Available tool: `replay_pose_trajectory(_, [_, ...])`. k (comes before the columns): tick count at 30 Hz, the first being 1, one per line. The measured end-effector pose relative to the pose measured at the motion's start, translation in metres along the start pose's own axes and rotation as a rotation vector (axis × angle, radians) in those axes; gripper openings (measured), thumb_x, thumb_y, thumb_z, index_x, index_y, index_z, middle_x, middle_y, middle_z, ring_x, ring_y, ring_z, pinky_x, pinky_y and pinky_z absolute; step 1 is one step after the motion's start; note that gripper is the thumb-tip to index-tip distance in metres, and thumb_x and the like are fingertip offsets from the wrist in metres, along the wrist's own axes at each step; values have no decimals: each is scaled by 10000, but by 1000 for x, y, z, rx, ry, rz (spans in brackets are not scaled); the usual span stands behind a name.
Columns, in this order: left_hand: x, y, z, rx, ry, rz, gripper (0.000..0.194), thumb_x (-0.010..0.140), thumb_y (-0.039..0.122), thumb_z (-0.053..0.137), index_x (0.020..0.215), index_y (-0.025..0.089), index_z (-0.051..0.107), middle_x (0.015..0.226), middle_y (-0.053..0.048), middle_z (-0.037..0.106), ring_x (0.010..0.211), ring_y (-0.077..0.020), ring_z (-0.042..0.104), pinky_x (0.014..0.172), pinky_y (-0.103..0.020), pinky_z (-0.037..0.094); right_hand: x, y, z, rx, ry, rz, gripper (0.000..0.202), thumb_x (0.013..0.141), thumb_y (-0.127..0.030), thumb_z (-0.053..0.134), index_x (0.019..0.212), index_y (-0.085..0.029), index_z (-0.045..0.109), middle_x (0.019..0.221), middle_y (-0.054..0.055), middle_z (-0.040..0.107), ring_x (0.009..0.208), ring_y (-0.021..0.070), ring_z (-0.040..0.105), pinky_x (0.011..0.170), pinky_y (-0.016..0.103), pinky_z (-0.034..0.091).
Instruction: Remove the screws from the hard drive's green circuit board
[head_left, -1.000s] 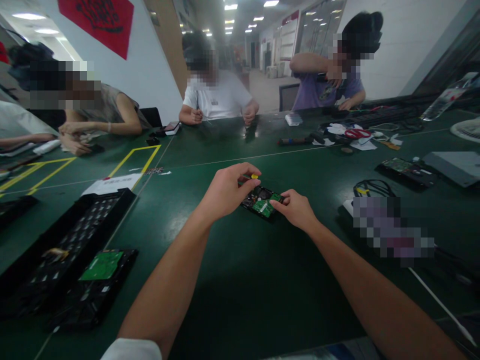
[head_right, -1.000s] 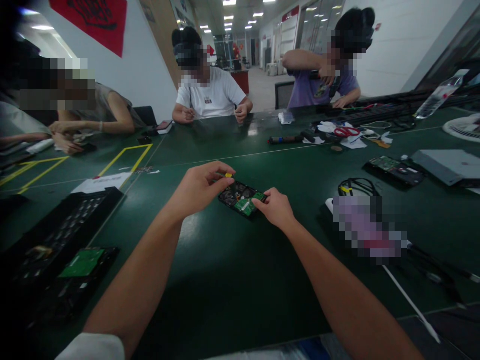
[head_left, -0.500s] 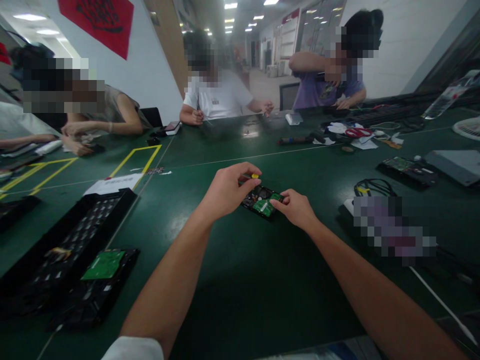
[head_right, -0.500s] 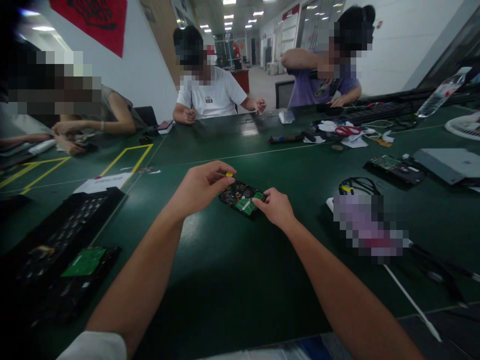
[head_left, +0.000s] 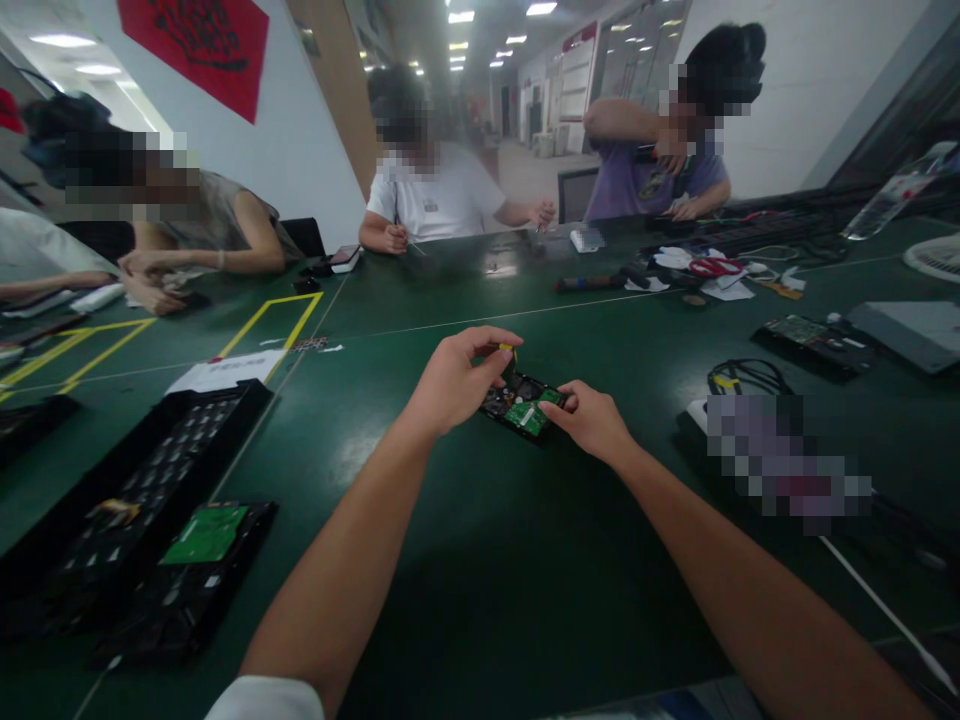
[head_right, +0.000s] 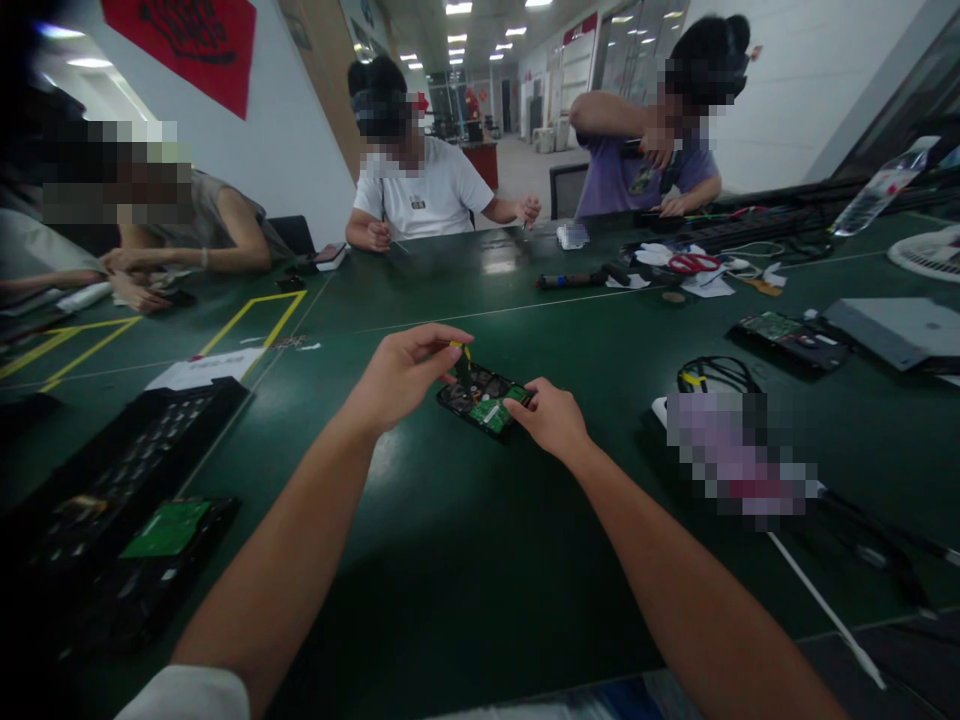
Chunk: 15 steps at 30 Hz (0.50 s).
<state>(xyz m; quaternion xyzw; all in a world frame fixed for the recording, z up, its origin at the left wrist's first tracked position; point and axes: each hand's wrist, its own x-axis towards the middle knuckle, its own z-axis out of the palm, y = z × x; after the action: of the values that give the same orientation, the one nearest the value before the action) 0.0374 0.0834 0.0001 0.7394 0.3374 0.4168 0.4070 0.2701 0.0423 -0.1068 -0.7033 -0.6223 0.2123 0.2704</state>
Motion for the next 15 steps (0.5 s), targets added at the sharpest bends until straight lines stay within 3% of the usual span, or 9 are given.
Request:
replay_pose_trajectory(5, [1, 0, 8, -201, 42, -96, 242, 920, 331, 725, 1100, 180, 782, 1035, -53, 747, 887, -146, 685, 854, -334, 656, -1, -1, -1, -8, -16, 28, 428, 929, -550, 709, 1163, -196, 651, 856, 17, 746, 741, 188, 686, 630, 312, 451])
replay_pose_trajectory(11, [1, -3, 9, -167, 140, -132, 267, 894, 448, 781, 958, 190, 772, 937, -52, 740, 881, -167, 685, 746, -289, 635, -2, -3, -1, -33, -5, 22, 411, 916, -547, 737, 1122, -204, 642, 843, 25, 752, 734, 193, 687, 611, 310, 433])
replay_pose_trajectory(15, [-1, 3, 9, -189, 53, -151, 246, 882, 408, 791, 994, 192, 757, 913, -41, 729, 811, -153, 677, 663, -271, 617, -4, -5, -2, -40, -6, 16, 390, 922, -540, 729, 1113, -213, 636, 840, 22, 754, 727, 193, 689, 600, 307, 420])
